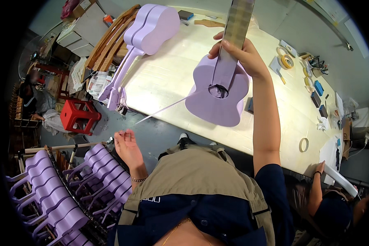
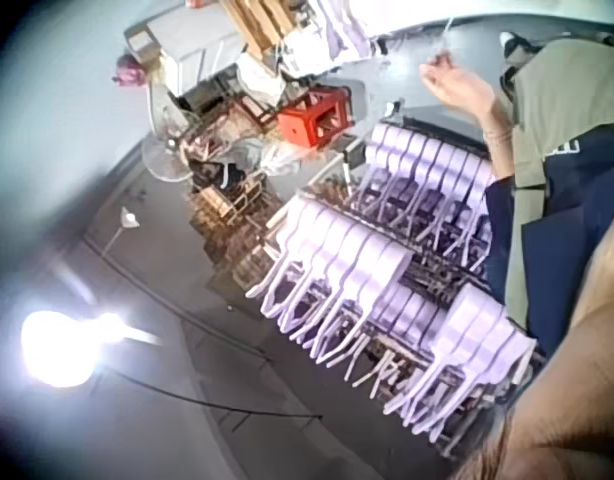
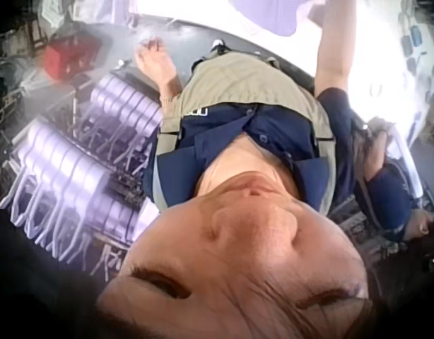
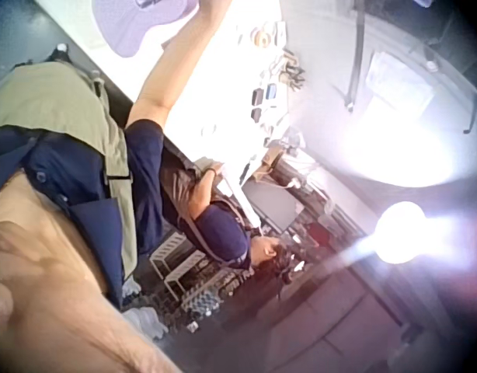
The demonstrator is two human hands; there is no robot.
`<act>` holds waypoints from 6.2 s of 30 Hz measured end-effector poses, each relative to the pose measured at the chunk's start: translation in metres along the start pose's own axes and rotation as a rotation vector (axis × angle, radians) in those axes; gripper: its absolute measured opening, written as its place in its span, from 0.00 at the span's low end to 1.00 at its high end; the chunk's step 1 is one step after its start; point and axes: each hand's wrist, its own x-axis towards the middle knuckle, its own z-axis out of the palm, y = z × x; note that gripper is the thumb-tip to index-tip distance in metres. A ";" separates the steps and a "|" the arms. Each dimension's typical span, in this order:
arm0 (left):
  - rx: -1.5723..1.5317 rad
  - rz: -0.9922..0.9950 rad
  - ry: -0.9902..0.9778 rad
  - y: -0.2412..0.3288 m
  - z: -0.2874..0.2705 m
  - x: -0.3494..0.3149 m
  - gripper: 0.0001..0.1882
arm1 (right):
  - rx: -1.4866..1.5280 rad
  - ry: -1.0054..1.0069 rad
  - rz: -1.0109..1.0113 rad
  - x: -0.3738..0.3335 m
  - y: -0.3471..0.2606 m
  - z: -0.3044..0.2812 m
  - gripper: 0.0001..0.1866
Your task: The person repeatedly picks up light purple plastic guitar-shaped parts from a nearby rack. They use a small utility knife to scrape edges and a sanding block to smooth the surfaces of the parts. After finishing each item, the person places it back on the rack and retrieves another one to repeat the process.
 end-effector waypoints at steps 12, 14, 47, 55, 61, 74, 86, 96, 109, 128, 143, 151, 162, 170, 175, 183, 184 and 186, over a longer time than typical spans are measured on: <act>-0.025 0.321 -0.005 0.088 -0.006 0.123 0.10 | 0.189 -0.378 -0.032 -0.015 0.010 -0.020 0.44; -0.032 0.420 -0.047 0.125 -0.032 0.151 0.10 | 0.196 -0.405 -0.044 -0.017 0.012 -0.028 0.45; 1.681 0.817 -0.984 -0.067 -0.032 0.281 0.04 | -0.619 0.925 -0.333 -0.037 0.059 0.093 0.39; 1.942 0.823 -1.220 -0.080 -0.023 0.321 0.11 | -0.272 0.347 0.177 -0.055 0.043 0.085 0.31; 2.303 0.947 -1.227 -0.085 -0.002 0.315 0.34 | 0.025 0.086 0.610 -0.081 0.090 0.078 0.33; 0.377 -0.881 -0.710 -0.230 0.099 0.006 0.33 | 0.049 -0.040 0.638 -0.081 0.206 0.023 0.22; 0.266 -0.948 -0.520 -0.223 0.135 -0.018 0.36 | -0.517 0.461 0.665 -0.020 0.253 -0.148 0.17; 0.165 -1.003 -0.461 -0.224 0.140 -0.005 0.39 | -1.325 0.073 0.028 -0.003 0.258 -0.165 0.10; 0.168 -0.901 -0.673 -0.219 0.129 -0.016 0.41 | -0.353 0.046 0.608 -0.044 0.168 -0.046 0.09; 0.332 -0.832 -0.601 -0.220 0.132 -0.016 0.29 | -1.051 -0.468 -0.041 -0.062 0.144 -0.012 0.10; 0.262 -0.830 -0.620 -0.220 0.131 -0.014 0.33 | -1.110 -0.527 -0.104 -0.060 0.140 -0.011 0.10; 0.221 -0.850 -0.612 -0.221 0.131 -0.015 0.32 | -1.131 -0.549 -0.091 -0.060 0.139 -0.010 0.09; 0.165 -0.883 -0.594 -0.223 0.132 -0.015 0.34 | -0.956 -0.437 0.098 -0.055 0.131 -0.019 0.11; 0.167 -0.819 -0.751 -0.227 0.122 -0.014 0.53 | 0.098 -0.086 1.026 -0.043 0.148 -0.041 0.21; 0.121 -0.843 -0.743 -0.226 0.122 -0.013 0.53 | 0.835 0.186 0.848 -0.040 0.168 -0.035 0.20; 0.105 -0.831 -0.760 -0.229 0.119 -0.014 0.54 | 0.119 0.046 0.608 -0.022 0.184 -0.011 0.09; 0.103 -0.838 -0.755 -0.229 0.119 -0.013 0.54 | 0.099 0.036 0.557 -0.018 0.187 -0.010 0.09; 0.093 -0.828 -0.753 -0.231 0.118 -0.014 0.53 | 0.115 0.080 0.503 -0.007 0.189 -0.001 0.06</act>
